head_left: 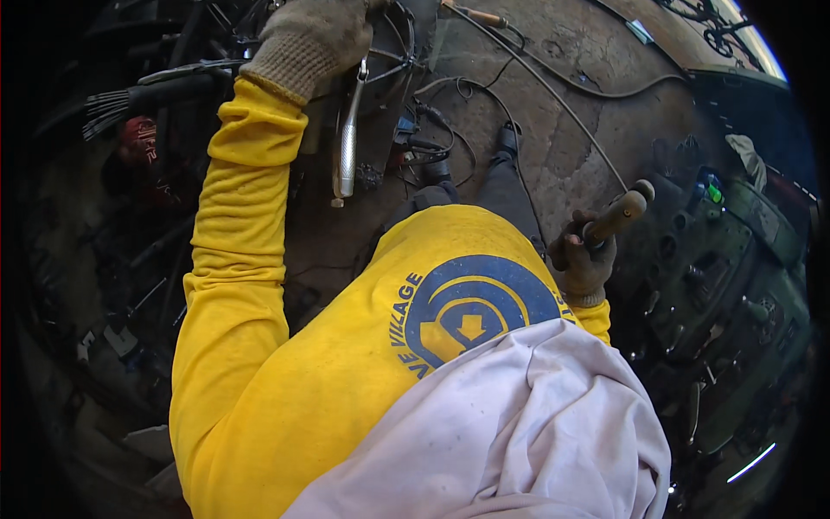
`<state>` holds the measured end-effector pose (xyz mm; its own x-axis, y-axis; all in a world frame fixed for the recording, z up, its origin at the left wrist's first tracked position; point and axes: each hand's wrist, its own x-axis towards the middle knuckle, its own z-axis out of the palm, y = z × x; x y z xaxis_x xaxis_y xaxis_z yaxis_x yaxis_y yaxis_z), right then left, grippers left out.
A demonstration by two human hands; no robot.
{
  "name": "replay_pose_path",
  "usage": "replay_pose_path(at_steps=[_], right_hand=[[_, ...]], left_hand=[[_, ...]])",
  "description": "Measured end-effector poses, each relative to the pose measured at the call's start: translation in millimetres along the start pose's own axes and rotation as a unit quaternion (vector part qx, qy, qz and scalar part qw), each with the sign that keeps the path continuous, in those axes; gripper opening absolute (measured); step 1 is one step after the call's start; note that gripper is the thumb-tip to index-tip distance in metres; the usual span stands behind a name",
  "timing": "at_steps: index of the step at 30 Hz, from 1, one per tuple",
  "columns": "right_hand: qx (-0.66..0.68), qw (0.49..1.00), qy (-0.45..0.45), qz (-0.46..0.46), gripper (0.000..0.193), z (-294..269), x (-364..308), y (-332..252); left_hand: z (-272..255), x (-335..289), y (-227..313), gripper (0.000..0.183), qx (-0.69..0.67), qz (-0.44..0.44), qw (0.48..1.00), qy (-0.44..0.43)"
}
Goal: The person uses an angle grinder to smooth the edges of metal plates and uses a welding tool to join pieces of a metal frame together.
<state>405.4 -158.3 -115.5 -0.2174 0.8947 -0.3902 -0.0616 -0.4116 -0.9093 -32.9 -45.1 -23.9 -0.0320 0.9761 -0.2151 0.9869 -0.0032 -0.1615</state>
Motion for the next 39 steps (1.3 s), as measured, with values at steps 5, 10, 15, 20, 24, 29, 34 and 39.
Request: replay_pose_path(at_steps=[5, 10, 15, 20, 24, 29, 34, 39], right_hand=[[0.022, 0.998, 0.051, -0.005, 0.041, 17, -52, 26], [0.05, 0.997, 0.065, -0.016, 0.041, 32, -67, 30], [-0.009, 0.999, 0.044, -0.001, 0.041, 30, -73, 37], [-0.01, 0.999, 0.046, 0.018, 0.042, 30, -71, 40], [-0.002, 1.0, 0.026, 0.0, 0.041, 30, -70, 42], [-0.014, 1.0, 0.014, -0.003, 0.039, 32, -68, 36], [-0.016, 1.0, 0.025, 0.006, 0.039, 32, -72, 40], [-0.025, 0.999, 0.033, -0.003, 0.038, 35, -71, 37]], left_hand=[[-25, -5, 18, 0.035, 0.029, -0.038, 0.998, -0.051], [4, 0, -3, 0.033, 0.036, 0.061, 0.996, 0.056], [-14, -6, 6, 0.034, -0.012, 0.078, 0.992, 0.093], [-40, 2, 29, 0.038, 0.049, -0.074, 0.982, -0.168], [-25, -1, 14, 0.039, 0.023, -0.035, 0.997, -0.072], [-37, -5, 19, 0.042, -0.033, -0.056, 0.993, -0.101], [-28, -9, 16, 0.042, -0.033, 0.025, 0.999, -0.002], [-25, -6, 13, 0.041, -0.029, 0.024, 0.999, -0.003]])
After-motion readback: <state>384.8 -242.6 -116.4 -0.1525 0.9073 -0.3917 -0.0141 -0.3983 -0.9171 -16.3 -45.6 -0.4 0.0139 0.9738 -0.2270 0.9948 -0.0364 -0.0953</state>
